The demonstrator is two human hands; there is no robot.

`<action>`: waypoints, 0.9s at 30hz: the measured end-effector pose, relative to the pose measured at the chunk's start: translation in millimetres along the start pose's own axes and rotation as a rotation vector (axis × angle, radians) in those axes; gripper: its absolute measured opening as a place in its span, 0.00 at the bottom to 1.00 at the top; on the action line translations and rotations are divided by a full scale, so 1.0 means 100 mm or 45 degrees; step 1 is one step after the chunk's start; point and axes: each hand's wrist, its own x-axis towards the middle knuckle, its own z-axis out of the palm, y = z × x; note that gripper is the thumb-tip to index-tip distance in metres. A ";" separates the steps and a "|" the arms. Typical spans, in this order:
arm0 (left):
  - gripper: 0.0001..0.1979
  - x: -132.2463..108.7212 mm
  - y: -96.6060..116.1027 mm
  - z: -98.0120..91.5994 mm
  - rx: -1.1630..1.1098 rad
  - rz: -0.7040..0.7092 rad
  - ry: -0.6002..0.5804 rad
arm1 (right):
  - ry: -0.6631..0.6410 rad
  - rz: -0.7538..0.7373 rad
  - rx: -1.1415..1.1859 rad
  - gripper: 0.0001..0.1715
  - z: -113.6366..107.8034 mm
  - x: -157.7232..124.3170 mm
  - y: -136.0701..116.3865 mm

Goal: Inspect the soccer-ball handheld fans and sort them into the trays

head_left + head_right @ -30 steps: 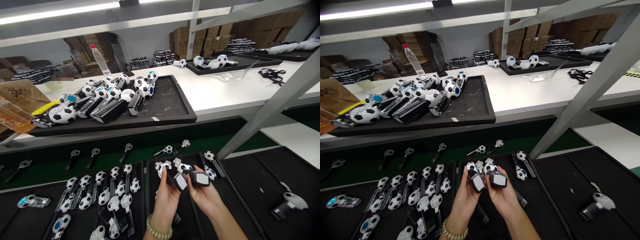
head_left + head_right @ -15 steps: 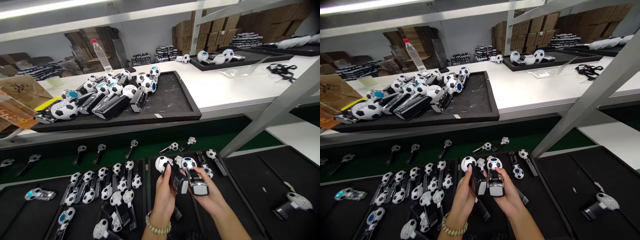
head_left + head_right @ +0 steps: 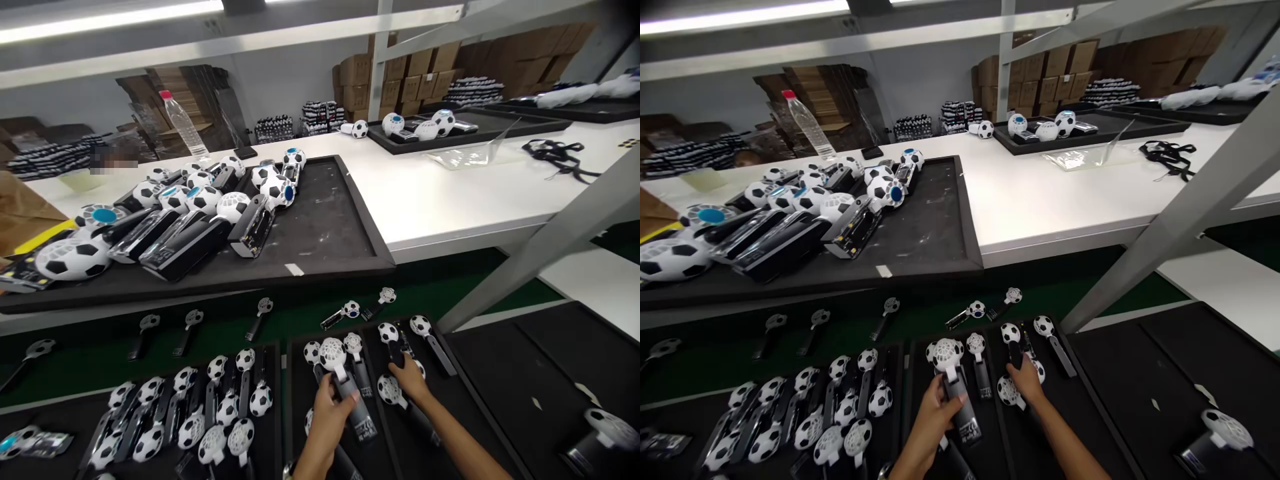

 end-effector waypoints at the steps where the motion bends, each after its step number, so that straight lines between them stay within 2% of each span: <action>1: 0.30 0.10 -0.05 0.04 0.039 -0.027 -0.018 | 0.008 -0.034 -0.066 0.15 -0.03 0.13 0.08; 5: 0.24 0.53 -0.18 0.30 0.242 -0.070 -0.090 | 0.013 -0.214 -0.231 0.20 -0.06 0.44 0.33; 9: 0.20 1.02 -0.20 0.64 0.517 -0.020 -0.137 | 0.088 -0.351 -0.327 0.28 -0.01 0.57 0.56; 13: 0.18 1.45 -0.21 1.00 0.831 0.031 -0.143 | 0.210 -0.412 -0.435 0.31 -0.04 0.65 0.80; 17: 0.20 1.71 -0.25 1.32 1.094 0.082 -0.129 | 0.356 -0.434 -0.518 0.29 -0.12 0.69 0.92; 20: 0.23 1.81 -0.27 1.45 1.239 0.227 -0.166 | 0.416 -0.452 -0.561 0.26 -0.19 0.76 0.92; 23: 0.19 1.92 -0.25 1.46 1.330 0.448 -0.317 | 0.395 -0.465 -0.588 0.21 -0.31 0.86 0.91; 27: 0.08 2.19 -0.24 1.41 1.322 0.620 -0.715 | 0.275 -0.447 -0.598 0.18 -0.52 0.97 0.93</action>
